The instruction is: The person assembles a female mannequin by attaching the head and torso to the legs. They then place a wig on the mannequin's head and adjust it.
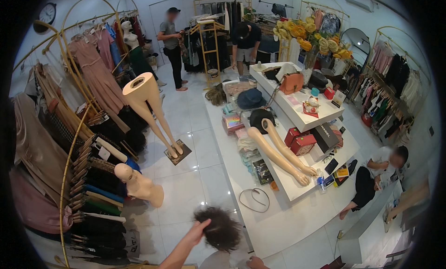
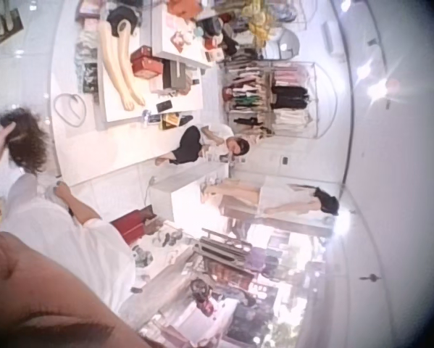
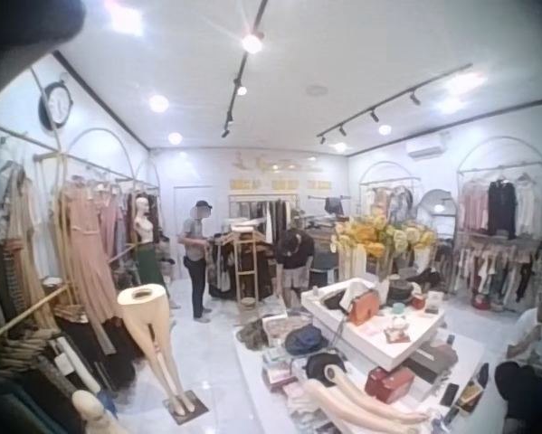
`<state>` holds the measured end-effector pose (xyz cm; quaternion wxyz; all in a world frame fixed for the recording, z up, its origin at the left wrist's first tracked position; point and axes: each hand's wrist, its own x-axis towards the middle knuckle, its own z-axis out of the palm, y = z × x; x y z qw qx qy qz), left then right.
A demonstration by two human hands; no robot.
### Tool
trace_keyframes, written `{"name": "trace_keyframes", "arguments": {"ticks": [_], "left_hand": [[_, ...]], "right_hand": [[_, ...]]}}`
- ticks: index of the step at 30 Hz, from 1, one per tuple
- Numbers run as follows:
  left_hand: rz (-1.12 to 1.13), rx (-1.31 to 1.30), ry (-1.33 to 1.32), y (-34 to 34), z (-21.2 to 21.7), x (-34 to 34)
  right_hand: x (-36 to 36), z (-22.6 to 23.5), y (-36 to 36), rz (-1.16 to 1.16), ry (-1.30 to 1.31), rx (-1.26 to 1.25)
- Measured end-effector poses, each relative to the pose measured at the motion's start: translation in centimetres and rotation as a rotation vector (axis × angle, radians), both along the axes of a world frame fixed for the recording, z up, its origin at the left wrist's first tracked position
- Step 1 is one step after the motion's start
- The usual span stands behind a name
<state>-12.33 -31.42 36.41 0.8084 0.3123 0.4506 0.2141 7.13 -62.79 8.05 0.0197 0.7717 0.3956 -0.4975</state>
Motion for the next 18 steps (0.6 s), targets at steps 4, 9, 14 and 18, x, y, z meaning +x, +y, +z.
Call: {"name": "trace_keyframes", "arguments": {"ticks": [4,9,14,18], "left_hand": [[0.162,0.139,0.182,3.0,2.8,-5.7],[0.422,0.195,0.315,8.7,2.8,-8.5],[0.438,0.185,0.189,19.6,1.4,-8.9],[0.583,0.196,0.013,28.0,2.0,-6.7]], "right_hand": [[-0.9,0.2,5.6,-0.059,0.148,0.152],[3.5,0.0,6.9,-0.447,0.069,0.23],[8.1,0.0,1.3,-0.622,-0.226,0.048],[11.1,-1.5,0.9,-0.561,-0.264,-0.177]]}}
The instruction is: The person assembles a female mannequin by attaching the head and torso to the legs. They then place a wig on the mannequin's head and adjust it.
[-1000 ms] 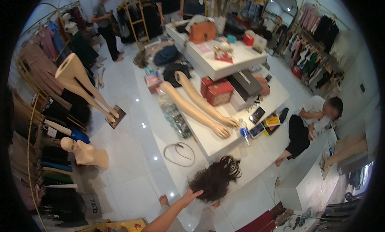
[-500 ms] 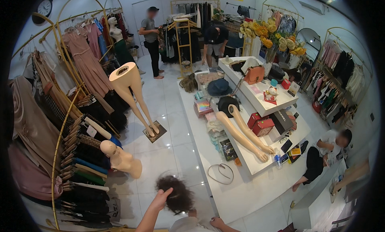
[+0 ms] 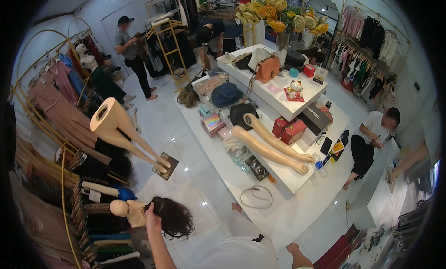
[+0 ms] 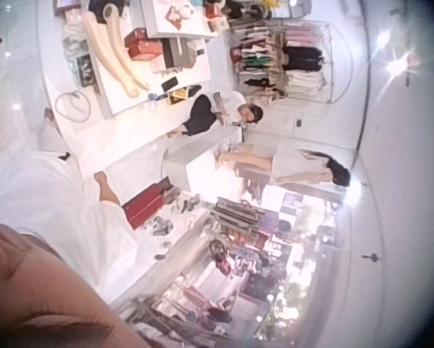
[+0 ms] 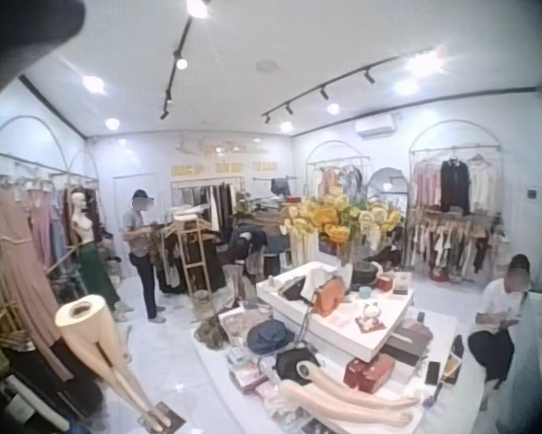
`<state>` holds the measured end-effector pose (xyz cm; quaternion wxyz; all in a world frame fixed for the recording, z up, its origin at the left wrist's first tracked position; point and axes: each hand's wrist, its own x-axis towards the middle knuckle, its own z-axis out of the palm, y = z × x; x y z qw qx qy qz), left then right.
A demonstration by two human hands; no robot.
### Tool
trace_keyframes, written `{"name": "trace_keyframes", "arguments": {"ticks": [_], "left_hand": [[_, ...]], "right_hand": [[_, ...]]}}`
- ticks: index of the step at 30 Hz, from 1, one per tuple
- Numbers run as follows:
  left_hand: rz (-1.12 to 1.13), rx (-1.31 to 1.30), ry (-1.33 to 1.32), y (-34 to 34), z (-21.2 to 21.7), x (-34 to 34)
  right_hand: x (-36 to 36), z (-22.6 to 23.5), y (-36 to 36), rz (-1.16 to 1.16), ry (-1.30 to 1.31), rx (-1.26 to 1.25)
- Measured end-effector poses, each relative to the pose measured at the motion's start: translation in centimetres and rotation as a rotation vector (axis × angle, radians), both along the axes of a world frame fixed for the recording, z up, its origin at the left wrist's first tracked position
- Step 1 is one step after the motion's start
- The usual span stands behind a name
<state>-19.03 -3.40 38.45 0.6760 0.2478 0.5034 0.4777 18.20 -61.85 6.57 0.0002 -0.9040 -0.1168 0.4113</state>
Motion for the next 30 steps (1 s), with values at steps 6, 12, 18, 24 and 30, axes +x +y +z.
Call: {"name": "trace_keyframes", "arguments": {"ticks": [6,12,18,24,30], "left_hand": [[-0.006,-0.01,-0.386,11.9,3.6,5.8],[-0.026,0.05,-0.623,24.2,7.6,12.9],[-0.159,0.131,-0.732,36.7,12.0,21.4],[-0.34,0.068,-0.655,49.2,13.5,30.8],[-0.311,0.074,-0.404,57.9,14.3,39.0]], "right_hand": [[7.7,-4.4,14.8,0.448,0.202,-0.049],[14.2,7.1,46.8,0.139,-0.187,0.676],[11.8,24.3,74.5,0.241,-0.345,1.207],[5.8,36.7,91.1,0.477,-0.454,1.34],[3.5,37.0,103.3,0.565,-0.122,1.383]]}}
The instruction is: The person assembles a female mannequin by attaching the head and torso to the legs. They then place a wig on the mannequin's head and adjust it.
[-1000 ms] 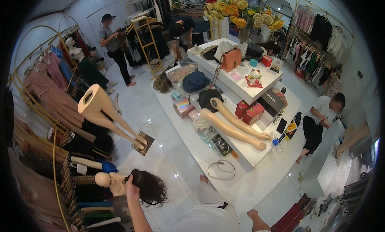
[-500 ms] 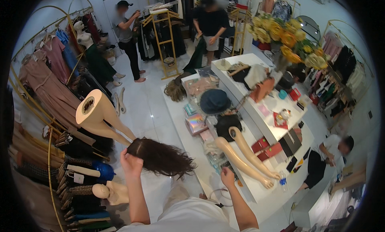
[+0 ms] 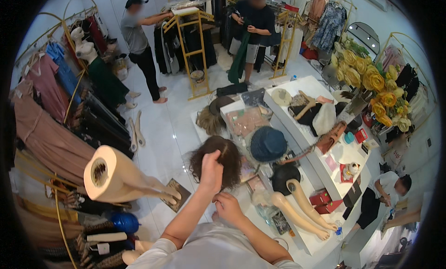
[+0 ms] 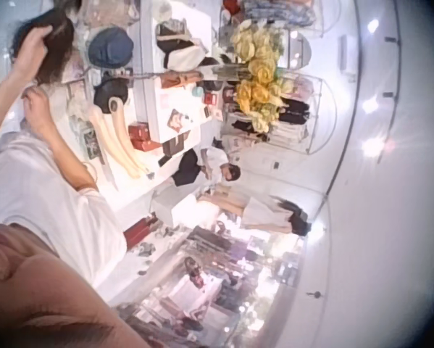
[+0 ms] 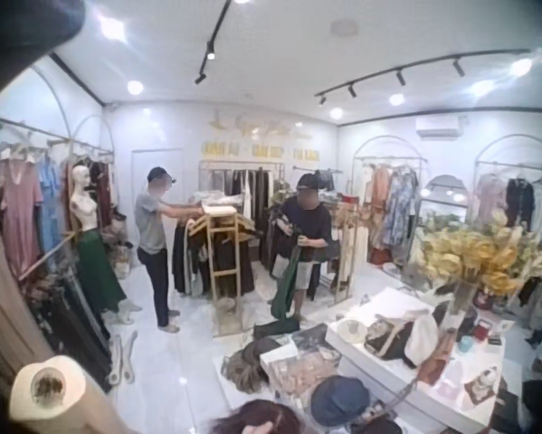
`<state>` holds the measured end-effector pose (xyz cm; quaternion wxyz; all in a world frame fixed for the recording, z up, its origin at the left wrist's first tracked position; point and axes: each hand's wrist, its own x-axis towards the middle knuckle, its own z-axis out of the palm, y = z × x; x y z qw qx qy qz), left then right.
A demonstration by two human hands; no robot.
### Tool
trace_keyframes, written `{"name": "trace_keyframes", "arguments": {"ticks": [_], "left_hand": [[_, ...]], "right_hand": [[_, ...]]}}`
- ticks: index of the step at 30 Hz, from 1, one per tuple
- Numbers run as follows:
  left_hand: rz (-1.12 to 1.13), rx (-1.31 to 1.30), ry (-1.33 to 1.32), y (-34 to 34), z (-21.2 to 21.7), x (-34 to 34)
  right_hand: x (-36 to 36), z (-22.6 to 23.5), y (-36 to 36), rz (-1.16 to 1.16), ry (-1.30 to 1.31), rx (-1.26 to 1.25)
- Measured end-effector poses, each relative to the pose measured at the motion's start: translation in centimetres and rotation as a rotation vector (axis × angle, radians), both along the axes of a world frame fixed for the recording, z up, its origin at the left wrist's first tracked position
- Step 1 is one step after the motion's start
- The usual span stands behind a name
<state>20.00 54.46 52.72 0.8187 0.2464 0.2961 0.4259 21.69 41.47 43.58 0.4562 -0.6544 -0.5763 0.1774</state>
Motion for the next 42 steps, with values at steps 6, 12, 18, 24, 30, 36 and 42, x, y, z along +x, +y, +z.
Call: {"name": "trace_keyframes", "arguments": {"ticks": [6,12,18,24,30,36,42], "left_hand": [[-0.043,0.016,0.053,9.0,-0.4,3.7],[-0.057,0.023,0.071,18.3,0.4,6.6],[-0.069,-0.025,-0.008,23.7,1.2,10.6],[-0.223,-0.031,-0.014,28.1,0.8,12.8],[-0.429,-0.073,-0.091,34.8,3.5,15.3],[-0.537,-0.096,-0.232,41.9,4.8,16.4],[-0.595,-0.07,-0.323,45.3,5.5,16.4]], "right_hand": [[2.7,3.6,10.3,-0.099,-0.374,-0.259],[7.1,7.8,18.3,-0.148,-0.227,-0.167],[9.0,2.7,27.1,-0.025,0.02,-0.292],[10.1,4.8,31.2,-0.299,-0.097,-0.14],[8.9,3.8,30.2,-0.005,-0.386,-0.524],[11.9,14.4,27.2,-0.238,-0.196,-0.529],[12.9,19.1,28.3,-1.018,-0.023,0.218]]}}
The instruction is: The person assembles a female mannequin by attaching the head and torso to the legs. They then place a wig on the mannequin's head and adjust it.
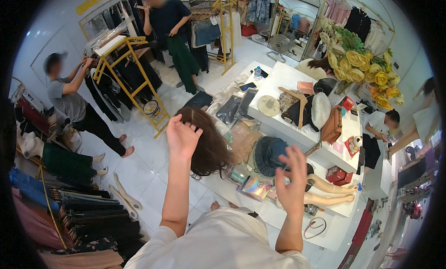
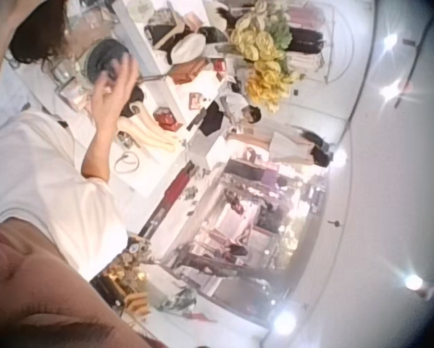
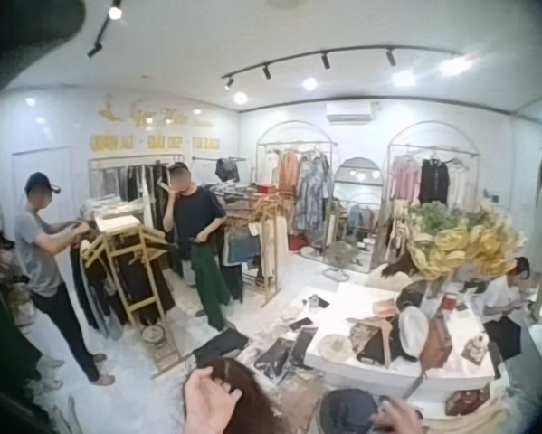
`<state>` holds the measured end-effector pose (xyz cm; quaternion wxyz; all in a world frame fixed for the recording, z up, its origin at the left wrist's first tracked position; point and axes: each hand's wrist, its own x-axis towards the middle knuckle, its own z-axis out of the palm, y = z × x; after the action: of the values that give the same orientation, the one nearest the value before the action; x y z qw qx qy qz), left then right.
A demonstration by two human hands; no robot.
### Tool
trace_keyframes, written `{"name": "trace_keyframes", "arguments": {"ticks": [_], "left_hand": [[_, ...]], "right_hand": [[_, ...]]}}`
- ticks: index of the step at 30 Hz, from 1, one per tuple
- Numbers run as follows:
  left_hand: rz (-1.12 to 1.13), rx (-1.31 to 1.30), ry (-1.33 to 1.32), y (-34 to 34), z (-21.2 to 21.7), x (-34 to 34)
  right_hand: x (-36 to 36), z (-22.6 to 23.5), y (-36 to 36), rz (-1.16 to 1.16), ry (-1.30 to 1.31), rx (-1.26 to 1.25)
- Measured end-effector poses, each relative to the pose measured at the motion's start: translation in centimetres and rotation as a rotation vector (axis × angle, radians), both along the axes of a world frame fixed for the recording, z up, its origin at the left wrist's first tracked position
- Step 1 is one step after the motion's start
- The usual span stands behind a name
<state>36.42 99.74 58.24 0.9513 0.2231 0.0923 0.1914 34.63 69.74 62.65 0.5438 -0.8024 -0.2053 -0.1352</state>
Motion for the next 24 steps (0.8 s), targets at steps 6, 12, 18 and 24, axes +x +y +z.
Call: {"name": "trace_keyframes", "arguments": {"ticks": [6,12,18,24], "left_hand": [[-0.052,-0.017,-0.1,0.8,-0.6,0.6],[-0.198,0.149,-0.163,-0.9,1.2,0.0],[-0.169,0.438,0.0,-0.4,2.2,-1.1],[-0.141,0.51,0.014,1.6,2.4,-1.9]], "right_hand": [[-2.0,-8.5,5.9,0.271,0.11,0.244],[-1.5,-11.0,16.9,0.541,0.128,0.138],[2.8,-10.4,21.2,0.803,0.829,0.232],[8.6,-14.2,17.8,0.505,0.443,0.3]]}}
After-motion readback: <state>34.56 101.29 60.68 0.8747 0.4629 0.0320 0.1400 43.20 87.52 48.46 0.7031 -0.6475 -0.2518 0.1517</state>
